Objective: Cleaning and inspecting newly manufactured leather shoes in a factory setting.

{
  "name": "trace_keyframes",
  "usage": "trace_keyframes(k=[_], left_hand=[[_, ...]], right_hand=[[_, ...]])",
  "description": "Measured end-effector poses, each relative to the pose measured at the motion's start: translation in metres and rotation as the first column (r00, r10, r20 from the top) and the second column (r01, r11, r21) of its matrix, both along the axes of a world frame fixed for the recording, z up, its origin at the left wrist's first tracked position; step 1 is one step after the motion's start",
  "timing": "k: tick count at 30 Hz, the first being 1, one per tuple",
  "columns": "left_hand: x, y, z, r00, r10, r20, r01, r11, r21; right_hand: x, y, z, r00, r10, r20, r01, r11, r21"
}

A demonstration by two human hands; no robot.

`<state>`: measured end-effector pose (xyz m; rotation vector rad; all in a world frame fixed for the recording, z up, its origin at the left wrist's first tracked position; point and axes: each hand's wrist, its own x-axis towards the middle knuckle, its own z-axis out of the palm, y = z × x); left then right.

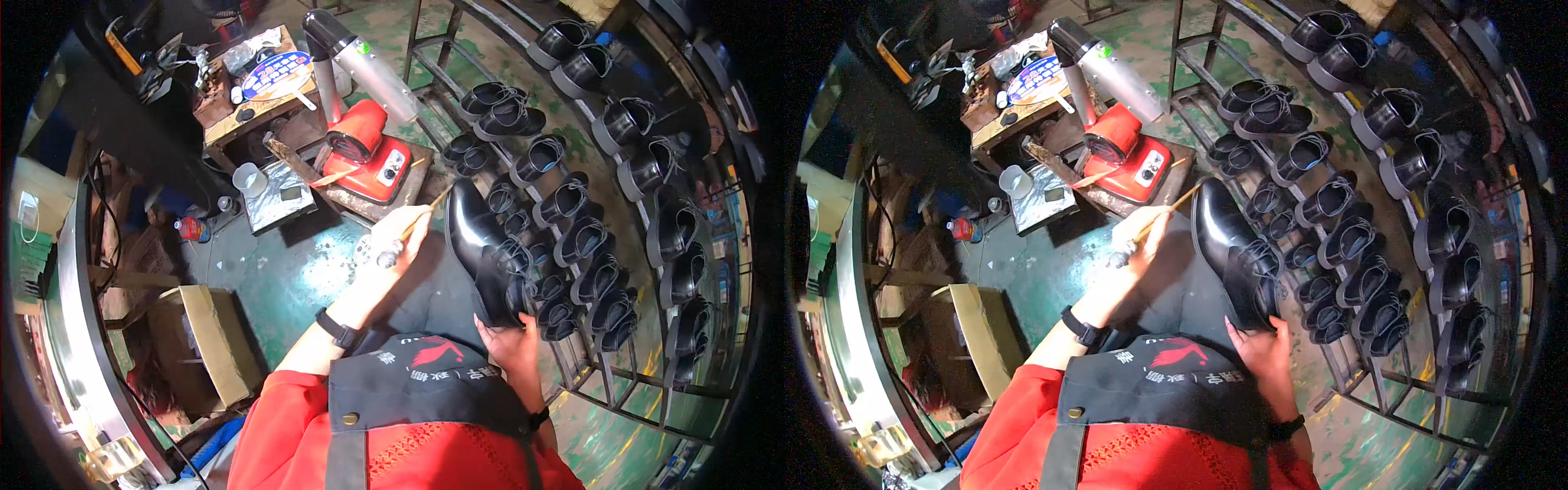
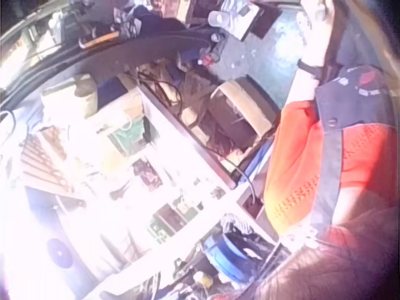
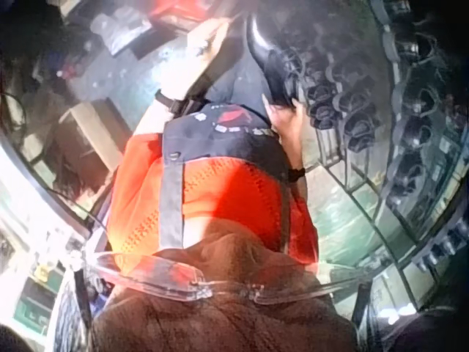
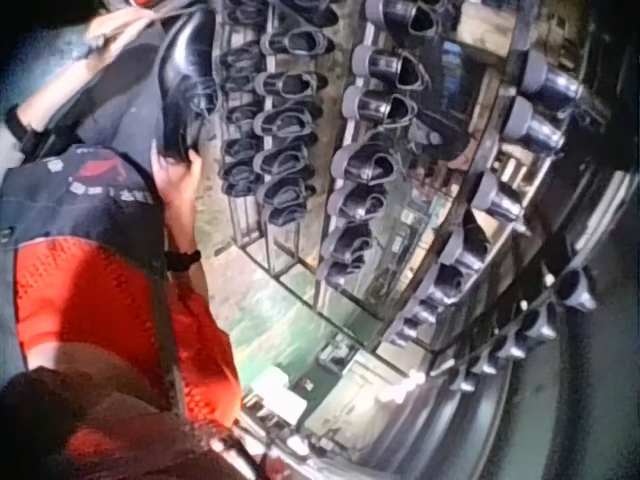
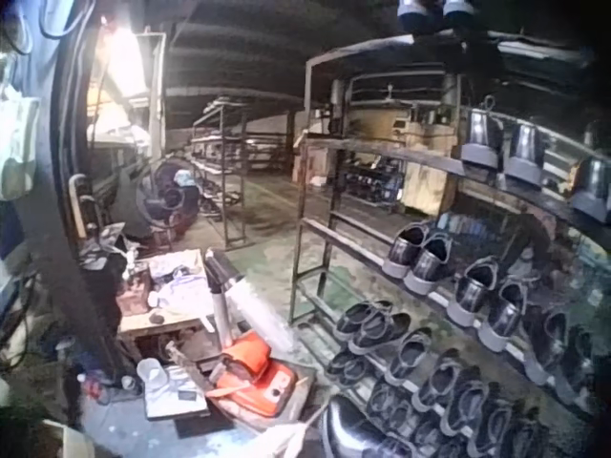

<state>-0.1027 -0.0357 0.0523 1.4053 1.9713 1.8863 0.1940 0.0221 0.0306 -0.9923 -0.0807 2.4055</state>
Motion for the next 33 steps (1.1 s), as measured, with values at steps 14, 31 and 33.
trace_keyframes(k=[14, 31, 33], left_hand=[[0.057, -0.011, 0.022, 0.893, -0.277, -0.355, 0.047, 0.842, -0.537], [0.063, -0.061, 0.053, 0.767, -0.597, -0.237, 0.596, 0.799, -0.082], [0.059, -0.06, 0.049, 0.788, -0.525, -0.321, 0.465, 0.85, -0.247]], right_hand=[[-0.014, 0.008, 0.028, 0.988, 0.041, -0.148, -0.042, 0.999, -0.003], [-0.038, 0.048, 0.148, 0.898, -0.08, -0.433, 0.247, 0.905, 0.345], [-0.041, 0.066, 0.196, 0.971, -0.202, 0.132, -0.054, 0.35, 0.935]])
